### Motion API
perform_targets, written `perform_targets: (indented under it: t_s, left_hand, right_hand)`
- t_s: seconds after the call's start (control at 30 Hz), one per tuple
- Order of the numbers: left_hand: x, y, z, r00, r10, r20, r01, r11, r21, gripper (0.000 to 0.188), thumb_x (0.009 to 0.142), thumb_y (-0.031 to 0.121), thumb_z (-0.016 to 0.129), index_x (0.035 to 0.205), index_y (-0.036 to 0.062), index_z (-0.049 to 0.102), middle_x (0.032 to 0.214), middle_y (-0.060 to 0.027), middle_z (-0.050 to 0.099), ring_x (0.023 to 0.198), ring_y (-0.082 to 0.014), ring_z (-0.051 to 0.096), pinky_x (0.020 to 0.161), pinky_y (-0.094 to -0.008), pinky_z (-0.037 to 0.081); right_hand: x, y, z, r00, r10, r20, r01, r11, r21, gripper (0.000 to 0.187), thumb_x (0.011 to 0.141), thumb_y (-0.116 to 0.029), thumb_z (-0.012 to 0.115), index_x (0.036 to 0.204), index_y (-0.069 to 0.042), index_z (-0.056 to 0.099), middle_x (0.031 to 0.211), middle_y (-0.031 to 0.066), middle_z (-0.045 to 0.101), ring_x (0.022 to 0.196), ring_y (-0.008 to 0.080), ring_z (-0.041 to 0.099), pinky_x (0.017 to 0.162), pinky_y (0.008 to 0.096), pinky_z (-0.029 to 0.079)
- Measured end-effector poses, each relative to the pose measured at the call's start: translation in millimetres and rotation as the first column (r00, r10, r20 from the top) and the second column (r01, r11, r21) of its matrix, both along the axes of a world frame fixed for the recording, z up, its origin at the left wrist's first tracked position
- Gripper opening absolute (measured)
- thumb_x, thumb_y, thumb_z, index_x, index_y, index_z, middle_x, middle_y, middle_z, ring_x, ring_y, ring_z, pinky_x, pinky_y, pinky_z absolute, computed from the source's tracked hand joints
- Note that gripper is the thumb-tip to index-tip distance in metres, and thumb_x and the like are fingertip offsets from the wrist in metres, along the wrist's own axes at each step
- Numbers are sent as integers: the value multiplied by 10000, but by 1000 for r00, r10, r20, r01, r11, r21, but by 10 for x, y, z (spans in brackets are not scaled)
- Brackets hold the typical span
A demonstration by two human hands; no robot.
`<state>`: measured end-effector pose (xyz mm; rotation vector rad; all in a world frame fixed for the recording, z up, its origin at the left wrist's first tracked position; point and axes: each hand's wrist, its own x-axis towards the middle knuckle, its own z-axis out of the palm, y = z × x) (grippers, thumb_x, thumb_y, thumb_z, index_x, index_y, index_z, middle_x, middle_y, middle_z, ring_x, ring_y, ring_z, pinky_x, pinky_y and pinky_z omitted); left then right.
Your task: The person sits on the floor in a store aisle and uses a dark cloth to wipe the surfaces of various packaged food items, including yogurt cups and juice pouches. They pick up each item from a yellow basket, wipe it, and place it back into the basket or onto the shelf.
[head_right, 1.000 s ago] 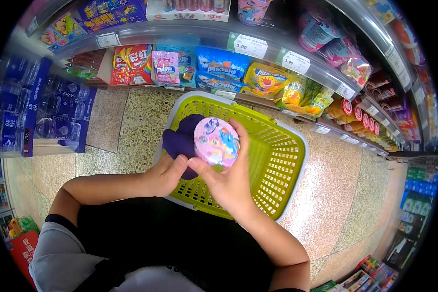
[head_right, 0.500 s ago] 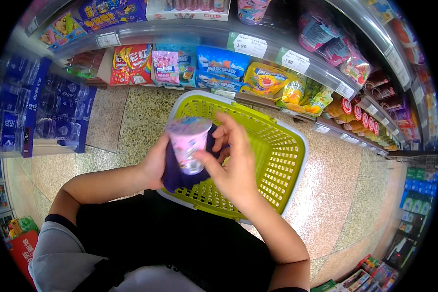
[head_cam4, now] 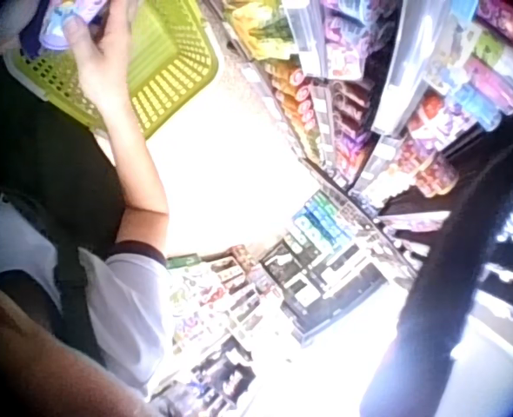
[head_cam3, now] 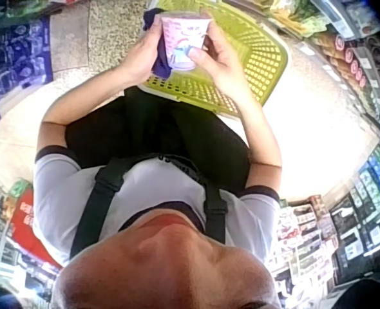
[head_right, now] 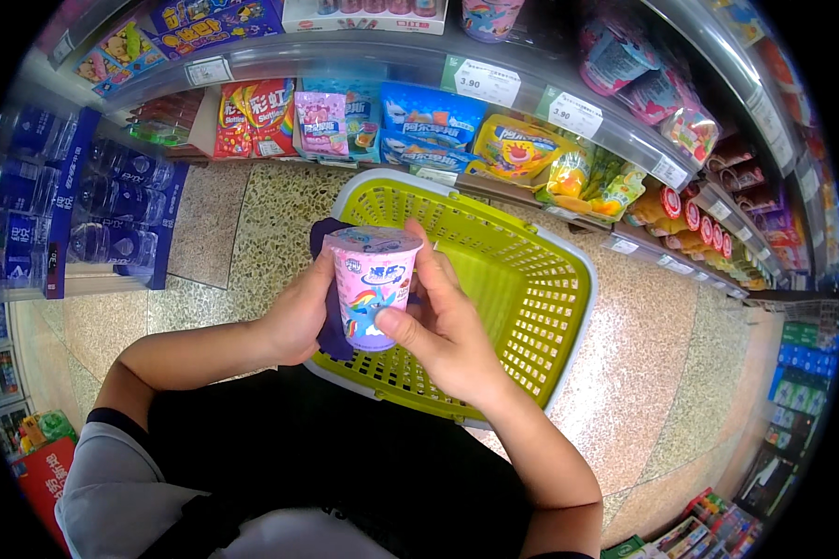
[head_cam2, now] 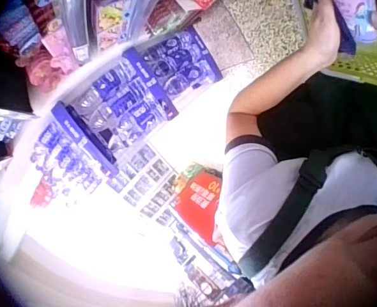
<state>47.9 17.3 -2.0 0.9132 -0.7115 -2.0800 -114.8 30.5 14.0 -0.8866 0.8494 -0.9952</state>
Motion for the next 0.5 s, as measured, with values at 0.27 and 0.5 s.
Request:
perform_targets:
  t_s: [0.27, 0.5]
  left_hand:
    - [-41, 39, -152, 964, 156, 215, -89, 952, -292, 296, 942, 130, 451, 1220, 28, 429, 1142, -29, 489, 1040, -104, 454, 892, -275, 392]
    - [-21, 139, -174, 995, 71, 74, -79, 991, 113, 299, 926, 235, 498, 1152, 40, 470, 1026, -39, 553, 937, -128, 560, 814, -285, 469]
  right_hand:
    - [-129, -152, 115, 788, 6, -616, -146, 973, -177, 893, 650, -250, 804, 1319, 3, 269, 1181, 148, 503, 1104, 232, 495, 930, 339, 407]
    - [-517, -788, 1003, 903, -370, -216, 214, 827, -519, 738, 635, -116, 805, 1226, -8, 376, 1142, 102, 528, 1059, 177, 526, 915, 326, 424]
